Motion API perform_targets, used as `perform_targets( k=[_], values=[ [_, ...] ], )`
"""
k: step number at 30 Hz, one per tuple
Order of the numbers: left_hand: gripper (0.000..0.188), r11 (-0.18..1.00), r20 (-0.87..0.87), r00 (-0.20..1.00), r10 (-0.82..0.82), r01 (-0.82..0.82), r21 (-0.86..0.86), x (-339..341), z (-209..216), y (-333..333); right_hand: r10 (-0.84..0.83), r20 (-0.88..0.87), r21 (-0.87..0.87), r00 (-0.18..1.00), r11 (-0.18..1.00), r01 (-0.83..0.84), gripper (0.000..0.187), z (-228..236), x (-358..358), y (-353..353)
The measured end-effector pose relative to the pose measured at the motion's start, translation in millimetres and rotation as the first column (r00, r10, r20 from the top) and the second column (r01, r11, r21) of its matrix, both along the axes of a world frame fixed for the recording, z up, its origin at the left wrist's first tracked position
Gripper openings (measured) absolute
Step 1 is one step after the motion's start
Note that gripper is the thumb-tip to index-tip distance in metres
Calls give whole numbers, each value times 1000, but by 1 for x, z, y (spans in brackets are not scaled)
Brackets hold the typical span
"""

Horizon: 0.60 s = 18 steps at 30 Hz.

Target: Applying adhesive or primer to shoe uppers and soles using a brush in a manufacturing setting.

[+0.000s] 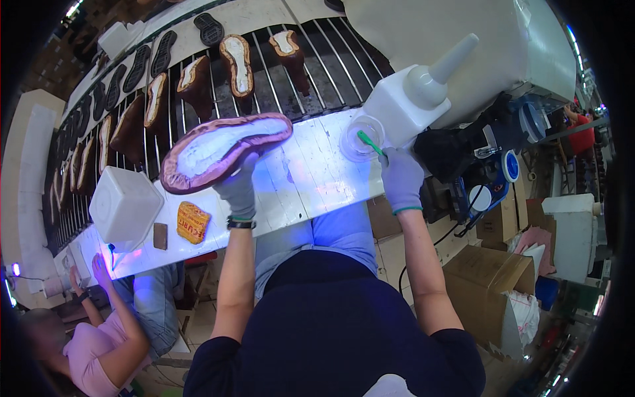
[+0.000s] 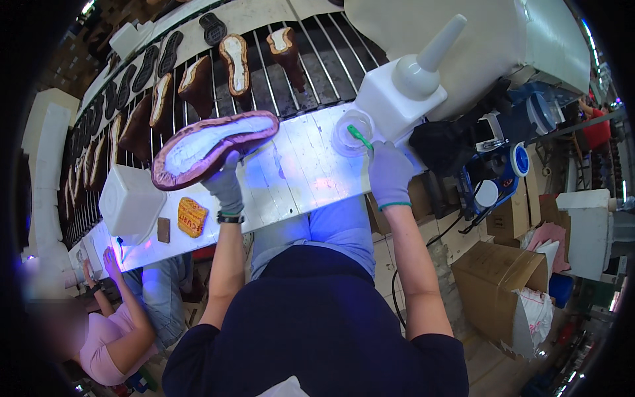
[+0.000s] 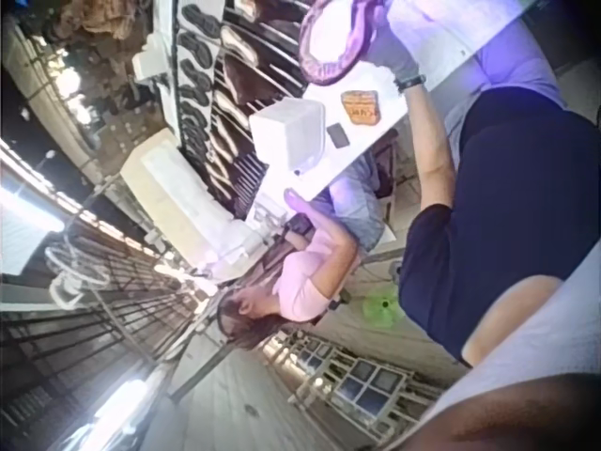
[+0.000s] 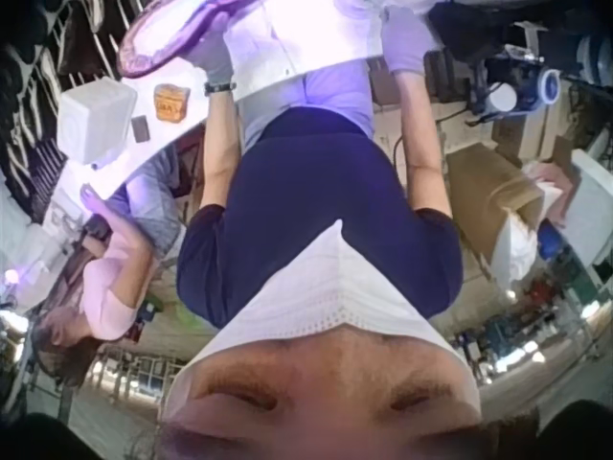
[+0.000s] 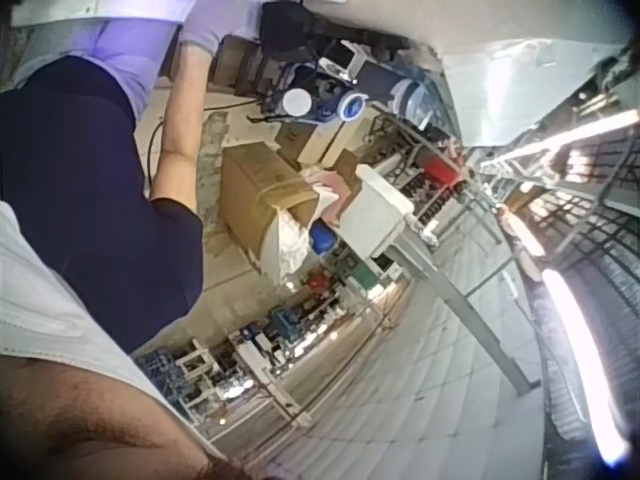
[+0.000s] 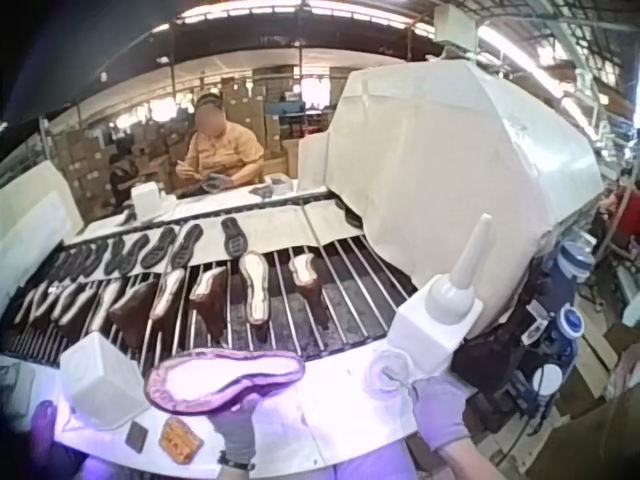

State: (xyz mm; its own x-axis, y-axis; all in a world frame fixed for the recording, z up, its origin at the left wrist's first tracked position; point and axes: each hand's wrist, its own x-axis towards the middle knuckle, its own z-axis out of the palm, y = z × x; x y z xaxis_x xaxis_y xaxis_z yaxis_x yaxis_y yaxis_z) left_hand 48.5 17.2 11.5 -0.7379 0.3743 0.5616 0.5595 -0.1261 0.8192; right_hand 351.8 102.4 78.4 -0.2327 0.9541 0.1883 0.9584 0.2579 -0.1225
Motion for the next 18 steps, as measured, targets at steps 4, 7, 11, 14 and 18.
perform_targets(
  k=[4,7,11,14,18],
  values=[
    [74,846,68,925,-374,371,-382,-26,-13,-46,46,107,8,993,999,-47,17,-7,-4,13],
    [69,861,151,931,-333,366,-355,-4,-36,-59,61,118,-48,991,997,-56,16,-1,-4,15],
    [67,917,384,879,-284,366,-160,33,-20,-72,119,-196,-137,973,980,-147,22,-8,16,22],
    [61,939,502,822,-267,339,-54,55,7,-86,-250,-636,-538,730,822,-186,28,-15,24,19],
    [64,907,163,969,-188,234,-350,60,-26,-110,-456,-737,-627,499,737,-252,32,-10,17,7]
  ],
)
